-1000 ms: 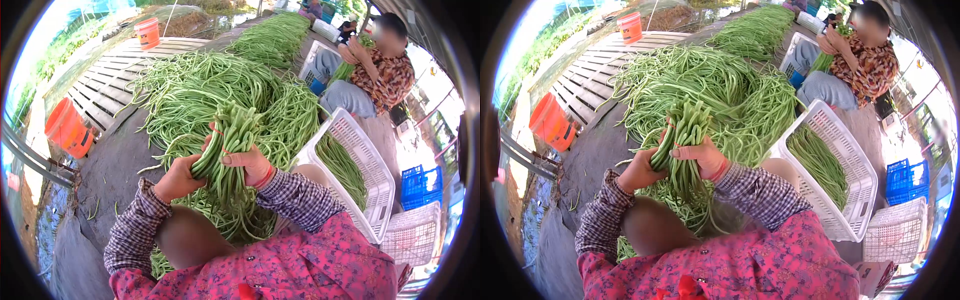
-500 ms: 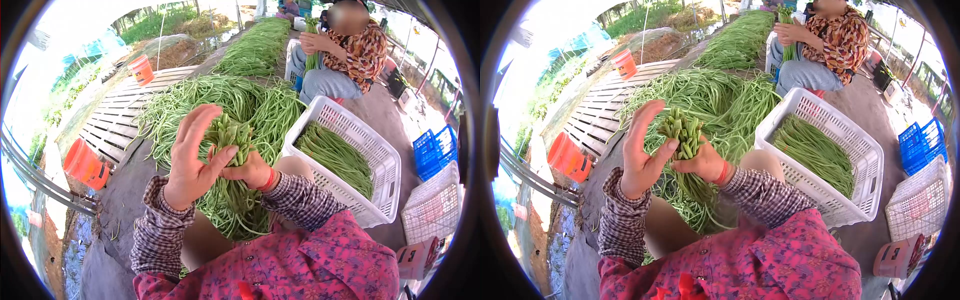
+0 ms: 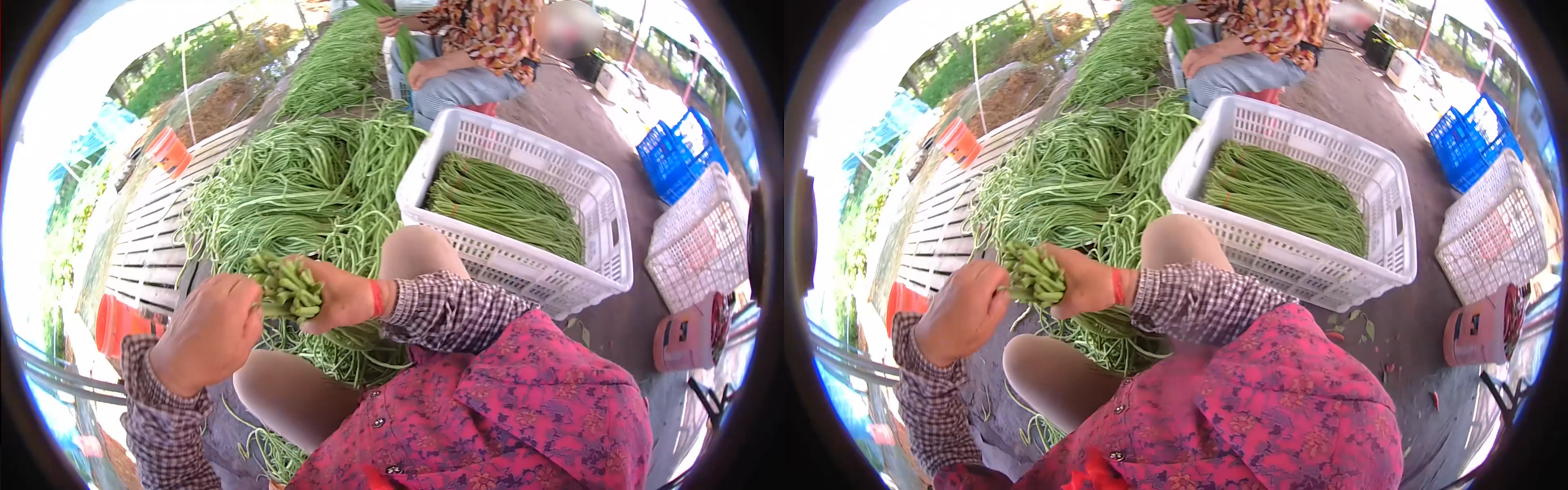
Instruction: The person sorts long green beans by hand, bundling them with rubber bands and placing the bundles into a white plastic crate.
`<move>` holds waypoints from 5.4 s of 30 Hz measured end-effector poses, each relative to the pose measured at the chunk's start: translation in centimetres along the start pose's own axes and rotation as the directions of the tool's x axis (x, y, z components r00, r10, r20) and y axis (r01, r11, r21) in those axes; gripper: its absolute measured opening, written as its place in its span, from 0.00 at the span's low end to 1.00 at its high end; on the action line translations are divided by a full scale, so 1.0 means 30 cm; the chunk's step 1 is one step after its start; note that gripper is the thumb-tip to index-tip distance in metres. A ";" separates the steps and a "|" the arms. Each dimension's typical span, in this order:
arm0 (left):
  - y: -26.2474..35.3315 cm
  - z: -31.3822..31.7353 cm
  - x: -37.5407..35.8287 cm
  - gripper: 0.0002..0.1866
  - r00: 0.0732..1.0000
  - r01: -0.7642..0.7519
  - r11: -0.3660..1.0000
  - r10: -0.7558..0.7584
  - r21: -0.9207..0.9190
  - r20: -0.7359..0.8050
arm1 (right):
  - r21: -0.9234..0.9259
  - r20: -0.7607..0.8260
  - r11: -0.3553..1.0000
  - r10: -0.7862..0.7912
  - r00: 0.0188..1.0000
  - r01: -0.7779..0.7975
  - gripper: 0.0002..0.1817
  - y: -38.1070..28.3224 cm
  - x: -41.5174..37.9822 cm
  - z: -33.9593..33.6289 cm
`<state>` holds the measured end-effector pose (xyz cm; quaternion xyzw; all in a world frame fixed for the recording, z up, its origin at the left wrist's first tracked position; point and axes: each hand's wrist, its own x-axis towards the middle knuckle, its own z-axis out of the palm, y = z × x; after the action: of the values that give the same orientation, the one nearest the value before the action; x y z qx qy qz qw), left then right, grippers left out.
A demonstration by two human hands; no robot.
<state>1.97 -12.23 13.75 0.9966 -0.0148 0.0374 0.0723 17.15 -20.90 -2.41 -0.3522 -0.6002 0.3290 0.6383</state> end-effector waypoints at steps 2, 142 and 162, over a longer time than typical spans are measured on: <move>0.020 -0.002 -0.021 0.05 0.996 0.028 0.999 -0.026 -0.025 0.090 | -0.030 0.021 0.999 0.028 0.999 -0.027 0.39 0.013 -0.009 -0.007; -0.715 0.665 -0.246 0.05 0.247 0.886 0.007 -0.853 -0.463 0.460 | -0.416 -0.862 -0.839 0.487 -0.142 -0.352 0.22 -0.140 -1.211 -1.630; -1.122 1.278 0.522 0.22 0.915 0.372 0.928 -0.368 0.013 0.166 | -0.606 -0.785 -0.557 0.303 0.540 -0.568 0.27 0.079 -0.842 -1.171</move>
<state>21.52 15.12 -27.70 0.9803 0.1677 -0.0599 0.0859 50.62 -42.84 -19.01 -0.9510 -0.3003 -0.0262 -0.0692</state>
